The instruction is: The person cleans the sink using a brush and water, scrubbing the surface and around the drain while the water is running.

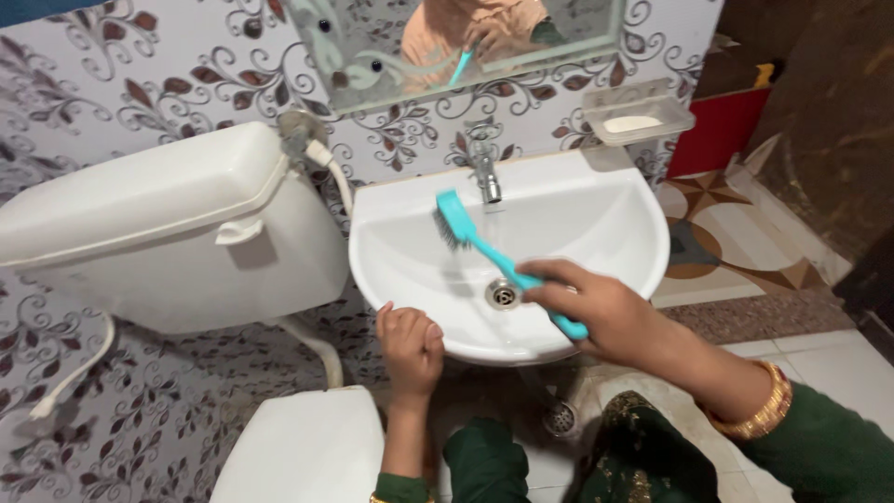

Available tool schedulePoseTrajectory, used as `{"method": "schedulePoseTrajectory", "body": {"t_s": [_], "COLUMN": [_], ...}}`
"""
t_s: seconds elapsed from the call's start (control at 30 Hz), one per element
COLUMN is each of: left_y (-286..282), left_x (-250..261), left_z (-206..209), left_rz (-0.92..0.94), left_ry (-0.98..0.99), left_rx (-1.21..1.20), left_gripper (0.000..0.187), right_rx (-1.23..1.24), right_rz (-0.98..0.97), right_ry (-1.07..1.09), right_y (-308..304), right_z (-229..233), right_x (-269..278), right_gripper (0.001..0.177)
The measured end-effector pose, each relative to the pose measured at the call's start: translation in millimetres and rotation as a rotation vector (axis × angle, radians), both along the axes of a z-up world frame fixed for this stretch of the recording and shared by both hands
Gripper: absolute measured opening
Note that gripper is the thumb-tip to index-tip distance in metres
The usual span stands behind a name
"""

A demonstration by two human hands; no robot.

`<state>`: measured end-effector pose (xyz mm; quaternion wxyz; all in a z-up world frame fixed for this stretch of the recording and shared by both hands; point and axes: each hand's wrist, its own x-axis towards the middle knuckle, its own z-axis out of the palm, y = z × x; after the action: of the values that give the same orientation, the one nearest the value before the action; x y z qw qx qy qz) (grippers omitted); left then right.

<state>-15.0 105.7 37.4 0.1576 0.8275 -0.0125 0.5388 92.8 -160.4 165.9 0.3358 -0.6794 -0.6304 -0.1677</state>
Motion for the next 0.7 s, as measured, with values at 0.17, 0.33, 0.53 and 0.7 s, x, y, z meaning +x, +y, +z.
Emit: {"method": "schedulePoseTrajectory", "body": {"t_s": [0.17,0.33,0.53,0.7], "left_y": [0,-1,1,2], "left_x": [-2,-2,-3,0], "left_z": [1,2,0,-2], "left_rz": [0.009,-0.013,-0.016,-0.014], "left_ry": [-0.007,-0.006,-0.010,-0.025], "left_rx": [0.014,0.018,0.035,0.020], "left_gripper": [0.032,0.034,0.035,0.034], "right_rx": [0.029,0.074,-0.115,-0.085], "right_rz": [-0.108,0.052,-0.008,0.090], "right_ry": [-0.001,0.053,0.097,0.243], "right_y": [74,128,149,139], "right_z": [-1,-15,-17,-24], "right_x": [38,43,34,32], "right_gripper": [0.038,0.044,0.045,0.040]}}
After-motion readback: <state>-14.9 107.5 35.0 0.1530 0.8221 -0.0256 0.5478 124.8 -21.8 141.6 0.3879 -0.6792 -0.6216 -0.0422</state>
